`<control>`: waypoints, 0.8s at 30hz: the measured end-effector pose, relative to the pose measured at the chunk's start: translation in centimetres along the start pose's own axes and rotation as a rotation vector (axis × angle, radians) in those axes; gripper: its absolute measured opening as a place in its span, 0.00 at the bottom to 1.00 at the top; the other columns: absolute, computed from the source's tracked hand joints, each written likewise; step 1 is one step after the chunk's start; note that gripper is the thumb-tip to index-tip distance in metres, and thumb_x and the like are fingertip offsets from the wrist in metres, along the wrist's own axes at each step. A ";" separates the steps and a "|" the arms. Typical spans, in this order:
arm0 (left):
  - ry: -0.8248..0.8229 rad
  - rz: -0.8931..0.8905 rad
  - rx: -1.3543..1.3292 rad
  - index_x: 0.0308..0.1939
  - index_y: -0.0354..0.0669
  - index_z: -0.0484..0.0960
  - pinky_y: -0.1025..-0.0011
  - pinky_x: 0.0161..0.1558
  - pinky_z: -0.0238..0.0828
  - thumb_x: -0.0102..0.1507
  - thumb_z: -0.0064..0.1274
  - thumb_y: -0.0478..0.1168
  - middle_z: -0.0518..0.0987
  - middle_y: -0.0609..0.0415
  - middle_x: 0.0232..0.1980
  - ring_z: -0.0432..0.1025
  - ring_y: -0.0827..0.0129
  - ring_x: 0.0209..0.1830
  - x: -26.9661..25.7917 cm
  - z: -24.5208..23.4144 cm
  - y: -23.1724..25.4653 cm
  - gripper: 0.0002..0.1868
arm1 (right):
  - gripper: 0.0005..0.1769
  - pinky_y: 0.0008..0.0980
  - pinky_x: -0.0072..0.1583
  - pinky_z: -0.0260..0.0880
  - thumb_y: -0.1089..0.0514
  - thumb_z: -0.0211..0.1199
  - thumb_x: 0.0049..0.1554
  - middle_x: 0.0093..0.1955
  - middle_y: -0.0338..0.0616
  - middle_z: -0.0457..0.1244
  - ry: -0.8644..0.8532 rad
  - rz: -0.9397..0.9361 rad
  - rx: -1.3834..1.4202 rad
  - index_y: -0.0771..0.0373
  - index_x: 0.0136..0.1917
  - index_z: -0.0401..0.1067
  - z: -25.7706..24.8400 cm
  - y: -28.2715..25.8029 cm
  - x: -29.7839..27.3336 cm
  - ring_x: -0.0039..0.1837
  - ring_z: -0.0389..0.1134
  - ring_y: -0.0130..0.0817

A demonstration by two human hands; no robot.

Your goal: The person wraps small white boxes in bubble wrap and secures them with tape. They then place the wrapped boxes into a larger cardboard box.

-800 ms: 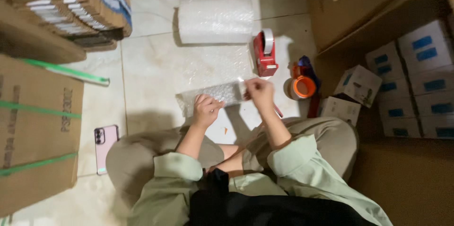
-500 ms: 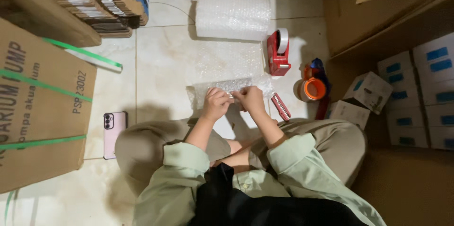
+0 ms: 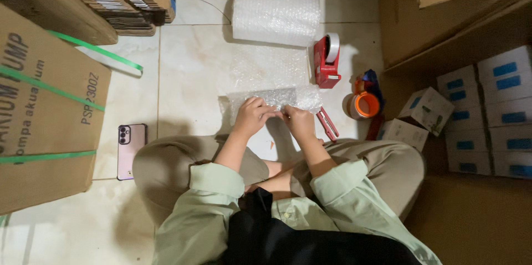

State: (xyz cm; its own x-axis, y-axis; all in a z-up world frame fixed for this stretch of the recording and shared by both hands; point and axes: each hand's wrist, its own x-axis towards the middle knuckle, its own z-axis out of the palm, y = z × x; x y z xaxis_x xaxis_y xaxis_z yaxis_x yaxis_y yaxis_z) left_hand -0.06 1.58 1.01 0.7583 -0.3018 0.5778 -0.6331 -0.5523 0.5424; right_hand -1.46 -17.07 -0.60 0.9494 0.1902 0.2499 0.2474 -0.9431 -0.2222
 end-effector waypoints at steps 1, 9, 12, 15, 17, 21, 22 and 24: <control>0.002 -0.001 0.002 0.30 0.52 0.83 0.66 0.39 0.68 0.52 0.60 0.41 0.68 0.56 0.24 0.68 0.61 0.29 0.0 0.1 -0.1 0.04 | 0.11 0.34 0.37 0.69 0.47 0.66 0.44 0.27 0.32 0.64 0.000 -0.003 0.001 0.48 0.32 0.65 0.3 0.1 -0.2 0.33 0.69 0.35; 0.191 -0.262 -0.265 0.38 0.51 0.83 0.68 0.42 0.68 0.55 0.59 0.41 0.73 0.59 0.30 0.71 0.63 0.33 0.7 -0.6 0.6 0.08 | 0.11 0.34 0.37 0.67 0.48 0.64 0.43 0.26 0.31 0.60 0.008 -0.152 -0.068 0.47 0.30 0.63 1.8 -1.3 0.0 0.32 0.67 0.35; 0.410 -0.326 -0.321 0.41 0.47 0.82 0.68 0.46 0.66 0.62 0.48 0.43 0.72 0.57 0.35 0.70 0.65 0.37 1.9 -2.7 1.1 0.09 | 0.15 0.35 0.42 0.67 0.47 0.68 0.39 0.30 0.33 0.59 0.004 -0.284 0.090 0.49 0.33 0.63 -2.9 -5.2 2.5 0.38 0.67 0.36; 0.561 -0.333 -0.310 0.43 0.44 0.80 0.68 0.47 0.64 0.63 0.42 0.42 0.71 0.56 0.36 0.69 0.67 0.38 2.2 -3.8 1.4 0.12 | 0.51 0.47 0.71 0.47 0.38 0.70 0.36 0.62 0.48 0.56 -0.274 -0.372 0.013 0.52 0.69 0.55 -4.4 -6.6 5.6 0.69 0.54 0.47; 0.598 -0.330 -0.298 0.44 0.44 0.79 0.68 0.48 0.64 0.64 0.40 0.46 0.71 0.56 0.37 0.69 0.66 0.38 1.9 -4.4 1.4 0.15 | 0.54 0.47 0.72 0.45 0.42 0.70 0.38 0.63 0.48 0.56 -0.376 -0.359 -0.044 0.55 0.72 0.49 -3.7 -6.4 6.6 0.70 0.52 0.45; 0.723 -0.365 -0.258 0.52 0.39 0.71 0.67 0.54 0.60 0.62 0.36 0.48 0.67 0.52 0.45 0.65 0.65 0.45 1.0 -4.9 0.7 0.21 | 0.66 0.48 0.70 0.45 0.43 0.74 0.32 0.64 0.46 0.56 -0.485 -0.207 0.099 0.60 0.76 0.42 -3.6 -5.4 7.3 0.69 0.54 0.42; 0.723 -0.358 -0.255 0.52 0.39 0.71 0.67 0.54 0.60 0.62 0.36 0.48 0.67 0.52 0.45 0.65 0.65 0.45 0.6 -4.3 0.1 0.21 | 0.66 0.48 0.70 0.45 0.43 0.74 0.32 0.64 0.46 0.56 -0.478 -0.209 0.102 0.60 0.76 0.42 -4.2 -4.6 7.3 0.69 0.54 0.42; 0.836 -0.342 -0.334 0.63 0.35 0.54 0.68 0.66 0.42 0.59 0.35 0.64 0.58 0.47 0.60 0.55 0.63 0.62 -0.3 -3.0 -0.9 0.40 | 0.68 0.54 0.66 0.53 0.46 0.79 0.27 0.58 0.63 0.59 -0.230 -0.147 0.656 0.69 0.73 0.48 -5.5 -2.8 6.8 0.63 0.57 0.60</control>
State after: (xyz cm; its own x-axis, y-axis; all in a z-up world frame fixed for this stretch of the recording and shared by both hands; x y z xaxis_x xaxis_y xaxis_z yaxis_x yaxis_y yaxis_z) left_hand -0.15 4.50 2.14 0.6360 0.5572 0.5338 -0.5078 -0.2187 0.8333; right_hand 3.22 -14.64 6.94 0.8962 0.4236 0.1318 0.3729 -0.5584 -0.7410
